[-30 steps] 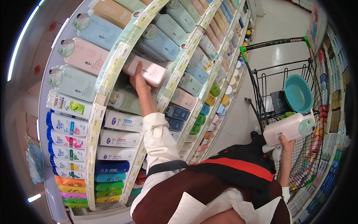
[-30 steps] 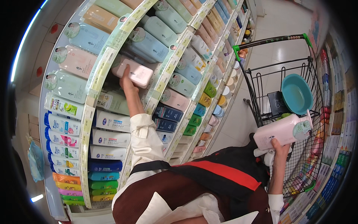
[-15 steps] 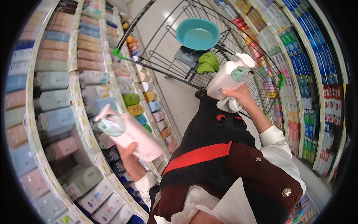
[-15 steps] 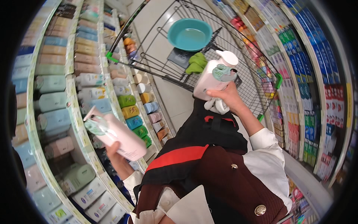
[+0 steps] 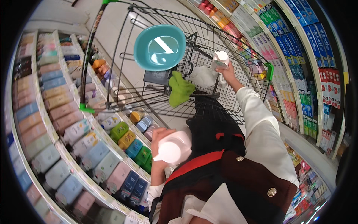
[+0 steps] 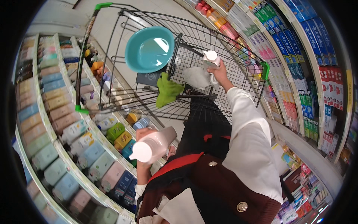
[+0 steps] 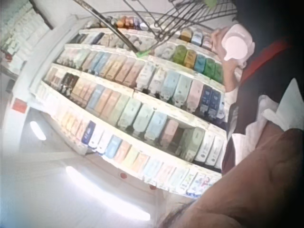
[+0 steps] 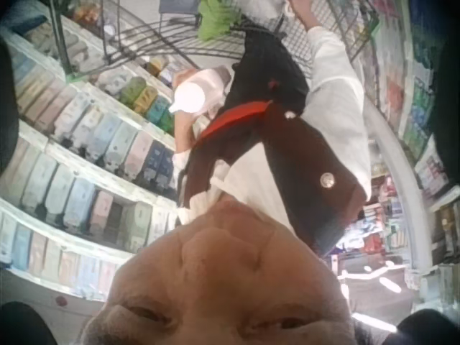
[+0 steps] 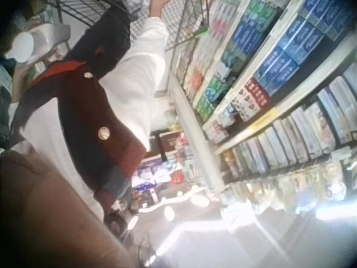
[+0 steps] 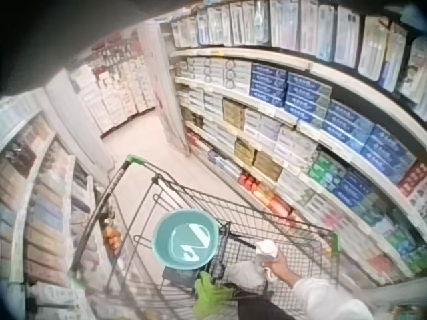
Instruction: The person wipes the front edge of a supermarket shelf with a white cloth, then picks up several bottles of personal care products, wipes each one, and places them back on the shelf. The person also picks up a pack of small bottles and places them in a shopping cart.
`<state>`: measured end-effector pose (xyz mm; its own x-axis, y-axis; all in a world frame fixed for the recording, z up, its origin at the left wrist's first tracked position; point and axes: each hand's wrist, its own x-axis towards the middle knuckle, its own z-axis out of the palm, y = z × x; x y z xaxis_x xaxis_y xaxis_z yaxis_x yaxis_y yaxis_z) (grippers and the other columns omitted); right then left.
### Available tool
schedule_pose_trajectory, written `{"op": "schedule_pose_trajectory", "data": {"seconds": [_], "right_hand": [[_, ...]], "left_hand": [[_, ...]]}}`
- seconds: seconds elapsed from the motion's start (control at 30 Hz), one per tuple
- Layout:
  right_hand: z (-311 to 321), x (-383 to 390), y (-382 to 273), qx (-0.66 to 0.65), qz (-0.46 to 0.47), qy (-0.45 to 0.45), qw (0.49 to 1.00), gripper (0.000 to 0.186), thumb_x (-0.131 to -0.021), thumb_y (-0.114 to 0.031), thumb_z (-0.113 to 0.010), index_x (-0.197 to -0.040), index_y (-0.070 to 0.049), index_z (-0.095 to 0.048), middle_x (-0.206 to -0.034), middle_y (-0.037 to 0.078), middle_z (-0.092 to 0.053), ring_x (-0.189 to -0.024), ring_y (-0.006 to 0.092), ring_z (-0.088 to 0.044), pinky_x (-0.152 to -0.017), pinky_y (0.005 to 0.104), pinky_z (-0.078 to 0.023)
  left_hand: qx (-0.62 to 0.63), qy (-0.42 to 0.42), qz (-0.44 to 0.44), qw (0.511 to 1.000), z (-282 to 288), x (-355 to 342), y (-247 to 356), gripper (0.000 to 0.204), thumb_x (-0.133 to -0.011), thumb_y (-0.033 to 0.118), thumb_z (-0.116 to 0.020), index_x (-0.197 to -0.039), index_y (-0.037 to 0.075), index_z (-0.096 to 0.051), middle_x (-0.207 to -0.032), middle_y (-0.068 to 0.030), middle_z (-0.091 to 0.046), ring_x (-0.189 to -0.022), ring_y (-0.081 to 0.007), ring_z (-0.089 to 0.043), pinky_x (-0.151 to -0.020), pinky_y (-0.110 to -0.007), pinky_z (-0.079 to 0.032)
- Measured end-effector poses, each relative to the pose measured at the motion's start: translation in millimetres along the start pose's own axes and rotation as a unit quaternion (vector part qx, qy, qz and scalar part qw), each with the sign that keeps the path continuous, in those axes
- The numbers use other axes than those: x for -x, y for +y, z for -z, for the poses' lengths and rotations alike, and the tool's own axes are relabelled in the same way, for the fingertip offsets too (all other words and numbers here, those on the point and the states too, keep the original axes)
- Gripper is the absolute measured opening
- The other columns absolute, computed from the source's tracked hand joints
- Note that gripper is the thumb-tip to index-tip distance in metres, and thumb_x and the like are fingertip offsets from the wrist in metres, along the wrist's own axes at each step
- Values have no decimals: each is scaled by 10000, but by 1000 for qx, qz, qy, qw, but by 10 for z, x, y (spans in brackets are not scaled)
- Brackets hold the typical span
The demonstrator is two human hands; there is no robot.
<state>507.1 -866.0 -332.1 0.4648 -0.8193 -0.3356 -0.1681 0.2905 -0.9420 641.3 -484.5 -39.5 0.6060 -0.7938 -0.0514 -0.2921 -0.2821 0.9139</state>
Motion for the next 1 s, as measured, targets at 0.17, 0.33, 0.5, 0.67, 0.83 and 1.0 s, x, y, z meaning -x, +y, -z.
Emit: {"op": "schedule_pose_trajectory", "data": {"seconds": [0.17, 0.33, 0.5, 0.67, 0.83, 1.0], "right_hand": [[204, -484, 606, -24, -28, 89, 995, 651, -724, 58, -793, -1286, -66, -488, -1177, 61, -638, -1070, 180, -616, -927, 330, -512], [447, -800, 943, -14, -85, 138, 987, 668, -751, 72, -770, -1341, -69, -489, -1213, 38, -637, -1107, 174, -606, -932, 319, -505], [639, -760, 1033, 180, -83, 162, 967, 677, -727, -10, -813, -1330, -57, -511, -1234, 70, -647, -1101, 232, -628, -941, 327, -505], [632, -568, 809, 311, -116, 233, 914, 576, -751, -88, -810, -1277, -41, -580, -1102, 123, -688, -1034, 233, -658, -900, 320, -523], [453, 507, -192, 115, -155, -109, 975, 409, -823, -56, -737, -1221, -63, -646, -1010, 62, -678, -973, 151, -648, -873, 288, -520], [47, 1543, -1478, 85, -2, -423, 902, 853, -643, -171, -893, -1409, -106, -524, -1240, 75, -637, -1161, 164, -589, -990, 348, -483]], "left_hand": [[3, -98, 50, 994, -208, -532, -126, 576, -590, 199, -845, -1120, 49, -677, -1070, -139, -597, -1020, -299, -560, -890, -371, -462], [6, -173, 90, 981, -359, -895, -254, 622, -557, 243, -865, -1122, 62, -678, -1071, -145, -583, -1024, -324, -547, -902, -399, -435], [-21, -199, 92, 976, -372, -939, -251, 654, -533, 252, -881, -1127, 71, -677, -1075, -141, -583, -1036, -335, -547, -909, -412, -424], [-21, -177, 74, 981, -365, -857, -152, 636, -543, 220, -876, -1127, 68, -675, -1080, -146, -582, -1031, -337, -559, -897, -402, -445], [-32, -172, 47, 983, -442, -744, -32, 675, -572, 228, -895, -1157, 29, -622, -1081, -123, -576, -1025, -292, -561, -913, -381, -456], [-19, -184, 77, 980, -671, -743, 71, 655, -603, 205, -904, -1141, 0, -591, -1099, -126, -553, -1023, -308, -582, -895, -403, -476]]}}
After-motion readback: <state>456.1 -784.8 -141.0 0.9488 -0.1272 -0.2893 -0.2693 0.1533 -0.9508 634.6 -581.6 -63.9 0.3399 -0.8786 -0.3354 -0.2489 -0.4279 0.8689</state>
